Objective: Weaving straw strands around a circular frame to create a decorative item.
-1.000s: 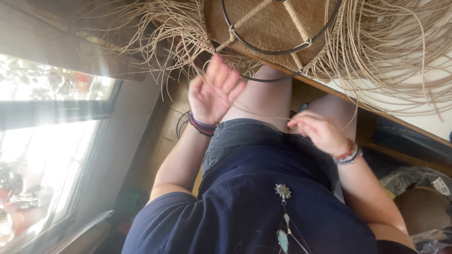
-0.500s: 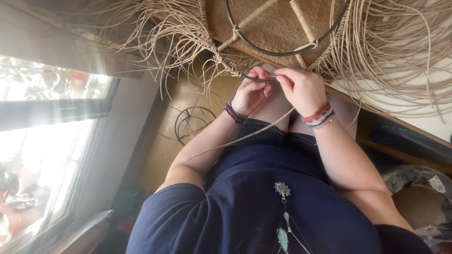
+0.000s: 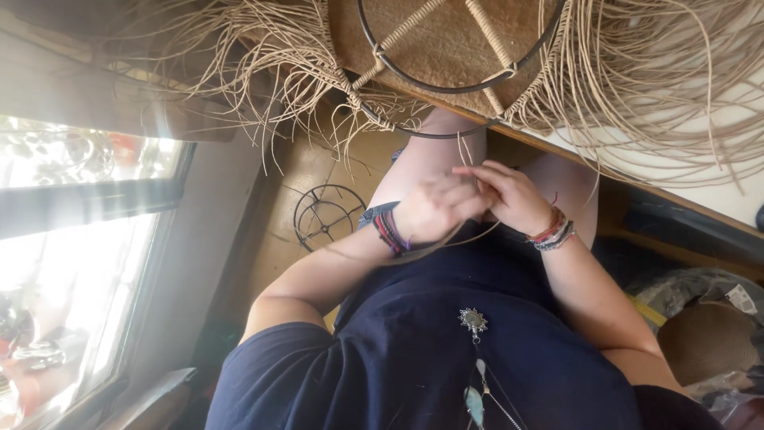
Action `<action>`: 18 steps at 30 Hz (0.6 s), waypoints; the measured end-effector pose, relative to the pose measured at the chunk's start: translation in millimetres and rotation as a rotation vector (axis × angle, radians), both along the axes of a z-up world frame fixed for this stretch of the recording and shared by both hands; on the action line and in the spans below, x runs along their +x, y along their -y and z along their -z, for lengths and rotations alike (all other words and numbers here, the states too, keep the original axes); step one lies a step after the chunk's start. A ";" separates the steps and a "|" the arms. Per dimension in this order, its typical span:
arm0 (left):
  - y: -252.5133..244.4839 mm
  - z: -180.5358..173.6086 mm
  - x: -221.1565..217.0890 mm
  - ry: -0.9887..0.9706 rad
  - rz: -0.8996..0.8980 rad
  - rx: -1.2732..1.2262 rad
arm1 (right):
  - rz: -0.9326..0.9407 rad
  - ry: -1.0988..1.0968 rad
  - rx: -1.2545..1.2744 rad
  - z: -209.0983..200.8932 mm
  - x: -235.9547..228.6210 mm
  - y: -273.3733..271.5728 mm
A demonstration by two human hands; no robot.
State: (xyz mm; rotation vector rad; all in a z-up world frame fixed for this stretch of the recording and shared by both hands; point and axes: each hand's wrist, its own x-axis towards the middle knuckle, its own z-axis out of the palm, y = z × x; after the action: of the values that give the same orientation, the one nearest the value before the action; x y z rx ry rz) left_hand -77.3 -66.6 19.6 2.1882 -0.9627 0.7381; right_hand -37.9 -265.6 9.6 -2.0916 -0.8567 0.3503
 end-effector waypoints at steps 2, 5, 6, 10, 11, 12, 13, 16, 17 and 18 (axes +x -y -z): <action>-3.5 0.9 25.8 -0.071 -0.037 0.001 | 0.038 0.182 -0.048 14.9 4.3 0.8; 0.1 5.1 51.7 -0.268 -0.187 -0.060 | 0.227 0.462 -0.077 37.0 2.0 -0.1; 2.9 6.8 61.3 -0.388 -0.312 -0.124 | 0.366 0.568 -0.055 44.2 3.9 -0.7; -1.5 36.2 75.0 -0.808 -0.328 -0.247 | 0.454 0.723 0.048 21.7 2.2 -18.7; -4.1 46.4 68.7 -0.783 -0.349 -0.311 | 0.384 0.590 0.063 20.9 3.6 -16.4; -6.9 56.4 62.3 -0.757 -0.369 -0.376 | 0.313 0.459 0.078 20.0 4.9 -14.2; -11.9 38.3 51.6 -0.755 -0.372 -0.377 | 0.310 0.459 0.079 18.9 5.2 -16.3; -29.5 1.4 19.9 -0.712 -0.008 -0.718 | 0.308 -0.191 0.200 19.4 0.3 -23.5; -37.6 0.1 12.2 -0.629 -0.087 -0.619 | 0.311 -0.485 0.400 21.7 -2.7 -26.6; -45.9 -1.3 4.4 -0.545 -0.163 -0.519 | 0.307 -0.781 0.598 23.9 -5.9 -30.0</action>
State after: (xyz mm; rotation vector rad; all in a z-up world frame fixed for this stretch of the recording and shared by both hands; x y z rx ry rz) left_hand -72.9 -20.7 20.9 1.8575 -0.2759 0.3659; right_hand -43.8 -235.7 -14.3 -1.3217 -0.1308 0.5993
